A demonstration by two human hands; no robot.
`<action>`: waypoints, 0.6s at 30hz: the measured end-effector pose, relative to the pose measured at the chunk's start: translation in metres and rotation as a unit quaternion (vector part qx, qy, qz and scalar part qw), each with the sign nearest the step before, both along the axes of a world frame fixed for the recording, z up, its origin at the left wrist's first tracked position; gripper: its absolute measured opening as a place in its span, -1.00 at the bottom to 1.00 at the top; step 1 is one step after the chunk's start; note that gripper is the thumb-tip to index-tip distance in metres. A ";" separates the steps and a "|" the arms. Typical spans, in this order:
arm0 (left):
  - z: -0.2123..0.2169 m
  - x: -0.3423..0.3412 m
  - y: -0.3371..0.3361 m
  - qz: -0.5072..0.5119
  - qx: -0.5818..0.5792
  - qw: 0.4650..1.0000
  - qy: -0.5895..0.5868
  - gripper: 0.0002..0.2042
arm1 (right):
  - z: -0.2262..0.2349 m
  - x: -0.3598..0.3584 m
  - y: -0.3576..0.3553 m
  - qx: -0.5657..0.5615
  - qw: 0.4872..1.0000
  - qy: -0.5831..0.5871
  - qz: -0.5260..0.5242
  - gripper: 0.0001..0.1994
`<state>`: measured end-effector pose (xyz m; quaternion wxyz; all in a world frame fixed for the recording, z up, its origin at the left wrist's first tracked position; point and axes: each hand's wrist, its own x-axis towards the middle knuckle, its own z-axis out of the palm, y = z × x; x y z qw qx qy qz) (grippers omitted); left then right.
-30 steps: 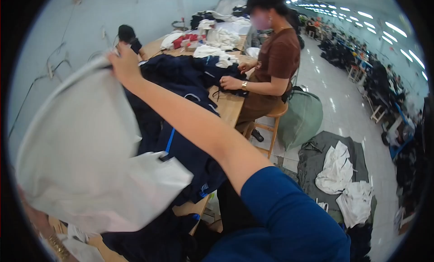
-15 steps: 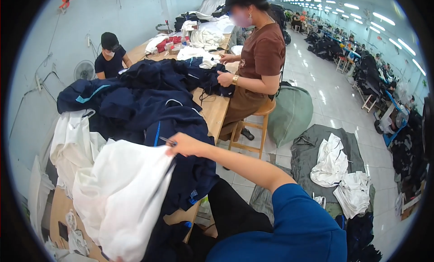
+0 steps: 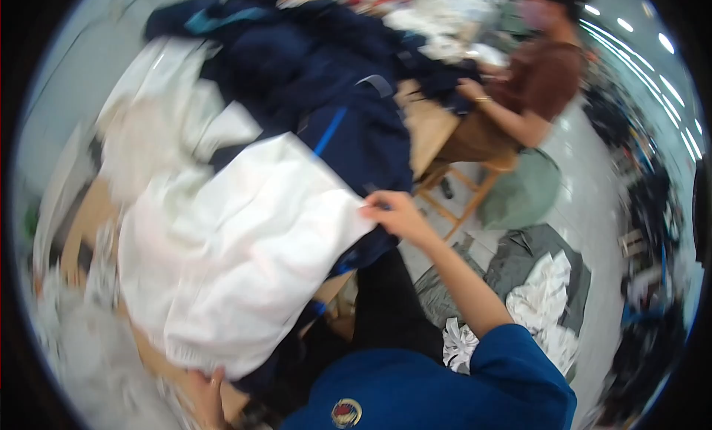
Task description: Trimming loose threads from athletic pants and shorts using thread snips in a factory setting.
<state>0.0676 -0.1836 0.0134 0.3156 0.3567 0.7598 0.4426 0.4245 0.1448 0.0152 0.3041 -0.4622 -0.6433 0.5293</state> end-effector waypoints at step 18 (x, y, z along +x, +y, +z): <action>-0.003 0.006 -0.017 0.098 0.069 0.923 -0.367 -0.59 | -0.011 0.030 0.000 0.022 0.995 0.090 -0.049 -0.93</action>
